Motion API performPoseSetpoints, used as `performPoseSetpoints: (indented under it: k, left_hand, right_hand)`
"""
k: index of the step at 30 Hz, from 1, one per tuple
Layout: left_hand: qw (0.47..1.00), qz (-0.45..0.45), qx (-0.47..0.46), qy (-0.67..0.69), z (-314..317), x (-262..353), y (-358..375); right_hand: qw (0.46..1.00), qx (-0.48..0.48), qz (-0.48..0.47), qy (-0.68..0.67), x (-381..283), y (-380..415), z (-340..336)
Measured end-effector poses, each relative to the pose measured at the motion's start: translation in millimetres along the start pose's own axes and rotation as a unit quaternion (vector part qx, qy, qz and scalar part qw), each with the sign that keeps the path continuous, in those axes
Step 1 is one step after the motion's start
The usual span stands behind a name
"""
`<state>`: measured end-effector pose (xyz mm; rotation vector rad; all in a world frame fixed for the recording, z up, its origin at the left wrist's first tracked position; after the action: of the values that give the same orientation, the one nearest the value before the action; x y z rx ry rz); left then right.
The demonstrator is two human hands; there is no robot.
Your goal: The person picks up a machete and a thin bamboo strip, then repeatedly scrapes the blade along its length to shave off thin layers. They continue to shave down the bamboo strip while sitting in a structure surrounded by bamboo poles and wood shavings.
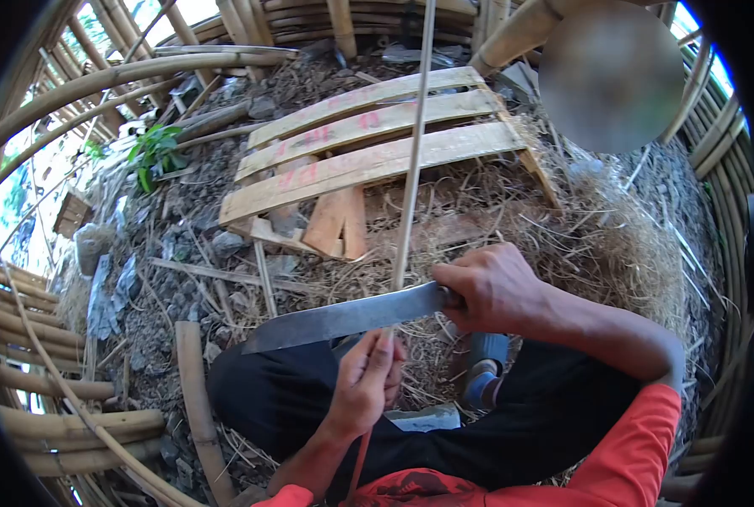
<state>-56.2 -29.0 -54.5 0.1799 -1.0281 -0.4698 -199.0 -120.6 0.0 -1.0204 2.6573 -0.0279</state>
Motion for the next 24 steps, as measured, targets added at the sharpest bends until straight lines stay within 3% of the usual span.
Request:
performPoseSetpoints:
  k: [24]
  left_hand:
    - [1.000, -0.006, 0.014, 0.015, -9.7, -0.2, -1.1]
  right_hand:
    - [0.999, -0.004, 0.005, 0.054, 18.3, -7.0, 2.9]
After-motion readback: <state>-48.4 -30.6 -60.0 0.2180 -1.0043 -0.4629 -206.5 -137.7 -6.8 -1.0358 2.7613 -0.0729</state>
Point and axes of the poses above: each hand's wrist, its own y-axis away from the middle knuckle, its own z-axis out of the palm, x = y × z, the point moved 7 cm from there along -y, towards the middle knuckle, and after that the axes turned 6 degrees about y, right-handed, at the moved point
